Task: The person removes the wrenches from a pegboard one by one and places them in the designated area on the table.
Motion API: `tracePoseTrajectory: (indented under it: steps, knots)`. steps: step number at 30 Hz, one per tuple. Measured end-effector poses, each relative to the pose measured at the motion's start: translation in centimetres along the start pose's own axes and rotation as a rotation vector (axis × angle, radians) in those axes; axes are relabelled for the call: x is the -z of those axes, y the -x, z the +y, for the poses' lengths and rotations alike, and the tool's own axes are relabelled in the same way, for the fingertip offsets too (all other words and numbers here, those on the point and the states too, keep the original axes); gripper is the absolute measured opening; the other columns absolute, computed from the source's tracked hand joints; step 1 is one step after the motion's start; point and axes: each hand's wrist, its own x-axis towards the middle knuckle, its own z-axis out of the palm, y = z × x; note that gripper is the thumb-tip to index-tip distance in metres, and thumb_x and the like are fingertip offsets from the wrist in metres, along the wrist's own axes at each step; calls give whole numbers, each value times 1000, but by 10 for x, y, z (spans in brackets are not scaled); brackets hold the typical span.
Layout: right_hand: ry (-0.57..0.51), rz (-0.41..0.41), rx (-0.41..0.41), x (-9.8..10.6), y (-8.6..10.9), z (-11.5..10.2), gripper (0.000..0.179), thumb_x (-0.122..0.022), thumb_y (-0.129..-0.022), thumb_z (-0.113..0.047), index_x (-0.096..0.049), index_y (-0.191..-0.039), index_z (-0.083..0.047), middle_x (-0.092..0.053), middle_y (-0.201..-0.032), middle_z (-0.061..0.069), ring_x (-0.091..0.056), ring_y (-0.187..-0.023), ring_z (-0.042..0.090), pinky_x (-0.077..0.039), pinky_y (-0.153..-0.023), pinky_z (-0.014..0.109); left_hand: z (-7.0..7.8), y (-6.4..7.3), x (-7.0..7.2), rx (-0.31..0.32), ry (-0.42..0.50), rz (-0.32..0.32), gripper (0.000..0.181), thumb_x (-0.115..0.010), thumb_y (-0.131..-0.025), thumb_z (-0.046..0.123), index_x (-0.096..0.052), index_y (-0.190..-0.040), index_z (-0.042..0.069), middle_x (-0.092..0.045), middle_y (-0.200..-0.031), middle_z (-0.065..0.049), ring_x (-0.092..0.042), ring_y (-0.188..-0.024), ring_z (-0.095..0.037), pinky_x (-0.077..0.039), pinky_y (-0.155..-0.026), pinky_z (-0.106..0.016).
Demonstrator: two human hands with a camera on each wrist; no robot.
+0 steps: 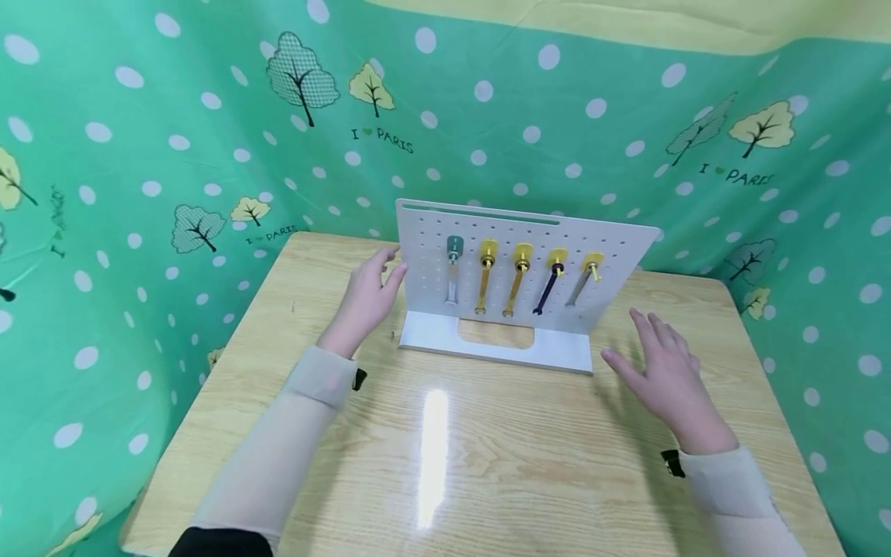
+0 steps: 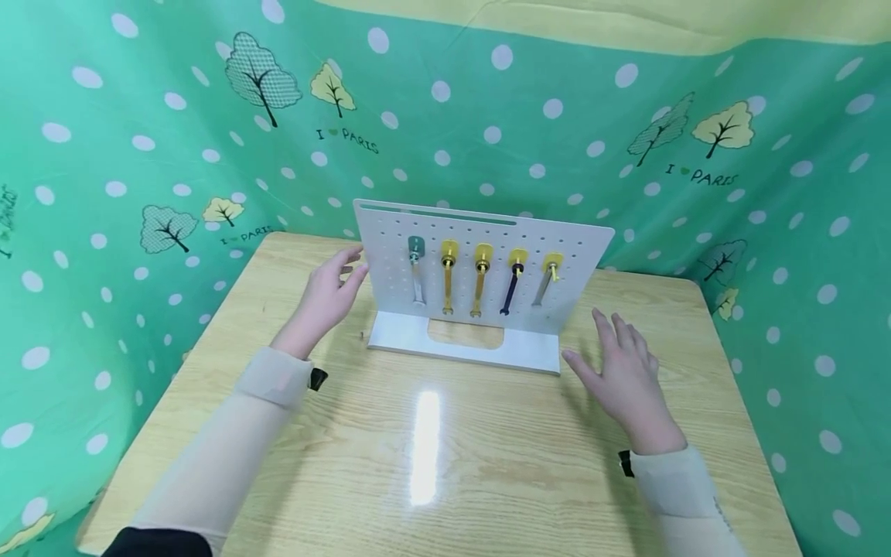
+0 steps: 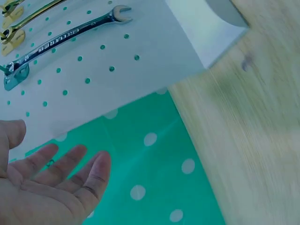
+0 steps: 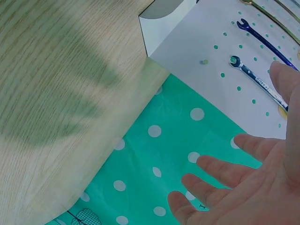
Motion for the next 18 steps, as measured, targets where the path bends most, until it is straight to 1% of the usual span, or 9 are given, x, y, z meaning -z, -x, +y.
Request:
tracePoseTrajectory:
  steps: [3,6,8,13,18]
  knots:
    - [-2,-3,-5,-1,-1,0,89,-56,-100,-59,-15,-163,-11,-15,-160,34,-15,-139,62,-16,-93,86,-1,-9,-4,13,89,12,44,-53,-109,25,-48,-146,3,-55,-141,-20,-55,-124,-38,-48,-101,-49]
    - [-3,-3,-4,-3,-2,0,89,-55,-100,-59,-15,-163,-12,-15,-160,34,-15,-139,62,-17,-92,86,-3,-16,-7,18,174,33,38,-54,-108,20,-53,-141,2,-60,-134,-17,-59,-119,-32,-50,-99,-43]
    - [-6,-2,0,-4,-2,0,89,-55,-100,-59,-15,-163,-11,-16,-159,34,-15,-139,63,-17,-92,86,-3,-20,-9,18,212,52,33,-55,-107,18,-58,-135,0,-63,-127,-16,-61,-116,-30,-50,-98,-41]
    - [-20,15,9,-4,-2,1,87,-56,-100,-57,-18,-162,-10,-20,-158,35,-18,-138,63,-19,-91,86,-2,-27,-13,34,250,91,23,-56,-107,14,-64,-120,-3,-67,-113,-15,-63,-106,-27,-53,-94,-39]
    - [-66,52,39,-6,-4,1,82,-59,-101,-51,-24,-160,-6,-27,-154,36,-25,-135,62,-22,-98,81,-2,-31,-17,44,289,117,18,-56,-106,11,-64,-113,-4,-68,-105,-17,-64,-97,-28,-56,-85,-38]
